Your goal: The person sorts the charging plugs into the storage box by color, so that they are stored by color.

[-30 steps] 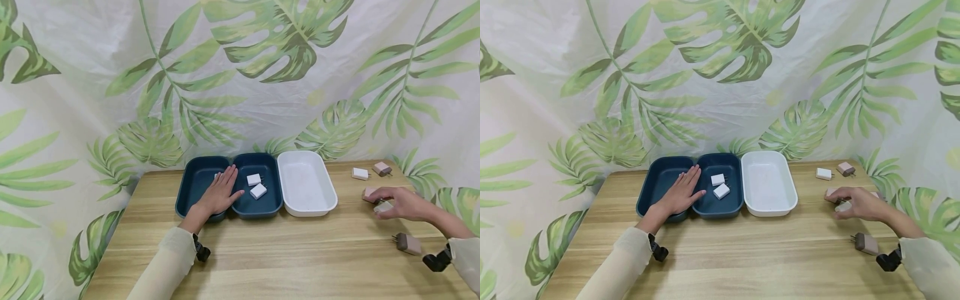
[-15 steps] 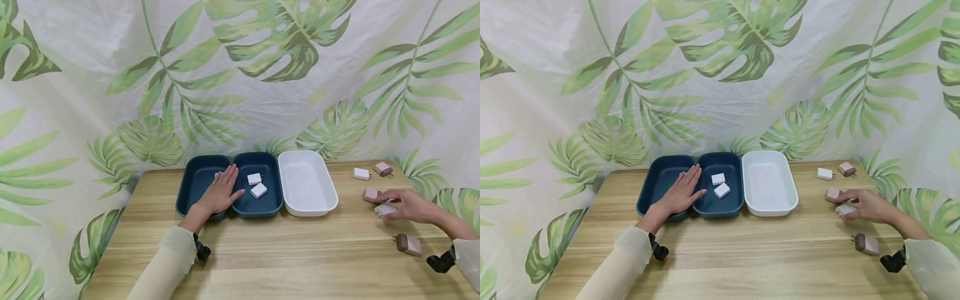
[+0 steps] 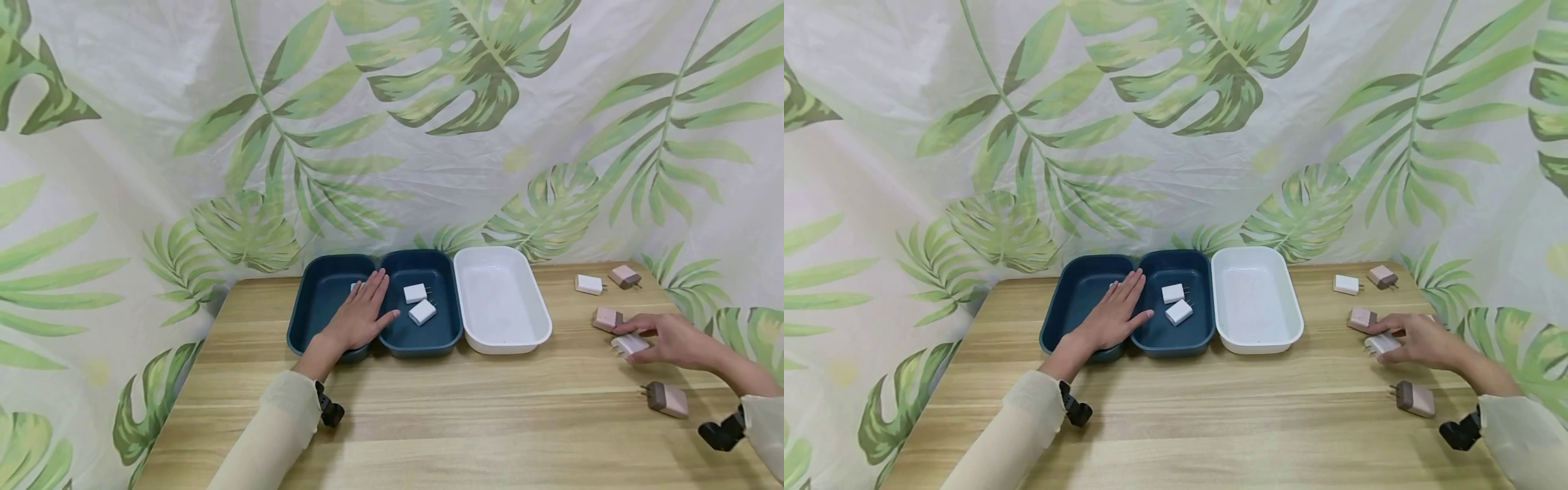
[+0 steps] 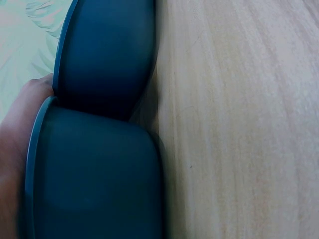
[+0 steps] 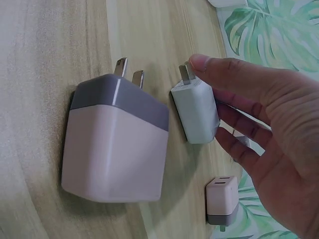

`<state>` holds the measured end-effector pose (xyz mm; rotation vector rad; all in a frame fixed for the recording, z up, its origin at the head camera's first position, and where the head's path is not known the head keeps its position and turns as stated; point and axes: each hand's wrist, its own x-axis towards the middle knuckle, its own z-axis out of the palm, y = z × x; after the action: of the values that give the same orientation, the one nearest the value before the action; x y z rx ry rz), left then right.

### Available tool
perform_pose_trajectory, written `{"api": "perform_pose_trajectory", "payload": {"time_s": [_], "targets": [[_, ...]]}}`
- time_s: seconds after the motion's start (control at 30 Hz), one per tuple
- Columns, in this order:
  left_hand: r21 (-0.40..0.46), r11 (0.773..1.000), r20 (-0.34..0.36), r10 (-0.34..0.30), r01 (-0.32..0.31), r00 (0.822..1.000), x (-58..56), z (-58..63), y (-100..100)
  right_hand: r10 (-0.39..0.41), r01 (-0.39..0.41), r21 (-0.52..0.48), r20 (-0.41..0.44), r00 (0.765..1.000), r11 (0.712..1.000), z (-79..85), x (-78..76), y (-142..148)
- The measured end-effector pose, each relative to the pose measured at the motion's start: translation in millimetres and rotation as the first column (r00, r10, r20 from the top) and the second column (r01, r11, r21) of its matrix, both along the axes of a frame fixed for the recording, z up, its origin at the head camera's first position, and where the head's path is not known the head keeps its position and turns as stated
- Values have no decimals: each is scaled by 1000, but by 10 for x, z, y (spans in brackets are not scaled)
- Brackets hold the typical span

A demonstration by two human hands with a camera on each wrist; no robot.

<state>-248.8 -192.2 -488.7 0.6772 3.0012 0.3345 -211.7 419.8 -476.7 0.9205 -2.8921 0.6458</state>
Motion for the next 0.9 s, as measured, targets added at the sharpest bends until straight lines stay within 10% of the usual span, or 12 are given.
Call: {"api": "perform_pose_trajectory", "payload": {"time_s": [0.43,0.9], "targets": [[-6,1000,2,3,-3,1000,-7,-15,-1,-34,30,44,98,995,999,-52,58,0],[7,1000,-5,-6,6,1000,-6,-24,-10,-11,10,60,14,1000,998,-125,93,-7]]}}
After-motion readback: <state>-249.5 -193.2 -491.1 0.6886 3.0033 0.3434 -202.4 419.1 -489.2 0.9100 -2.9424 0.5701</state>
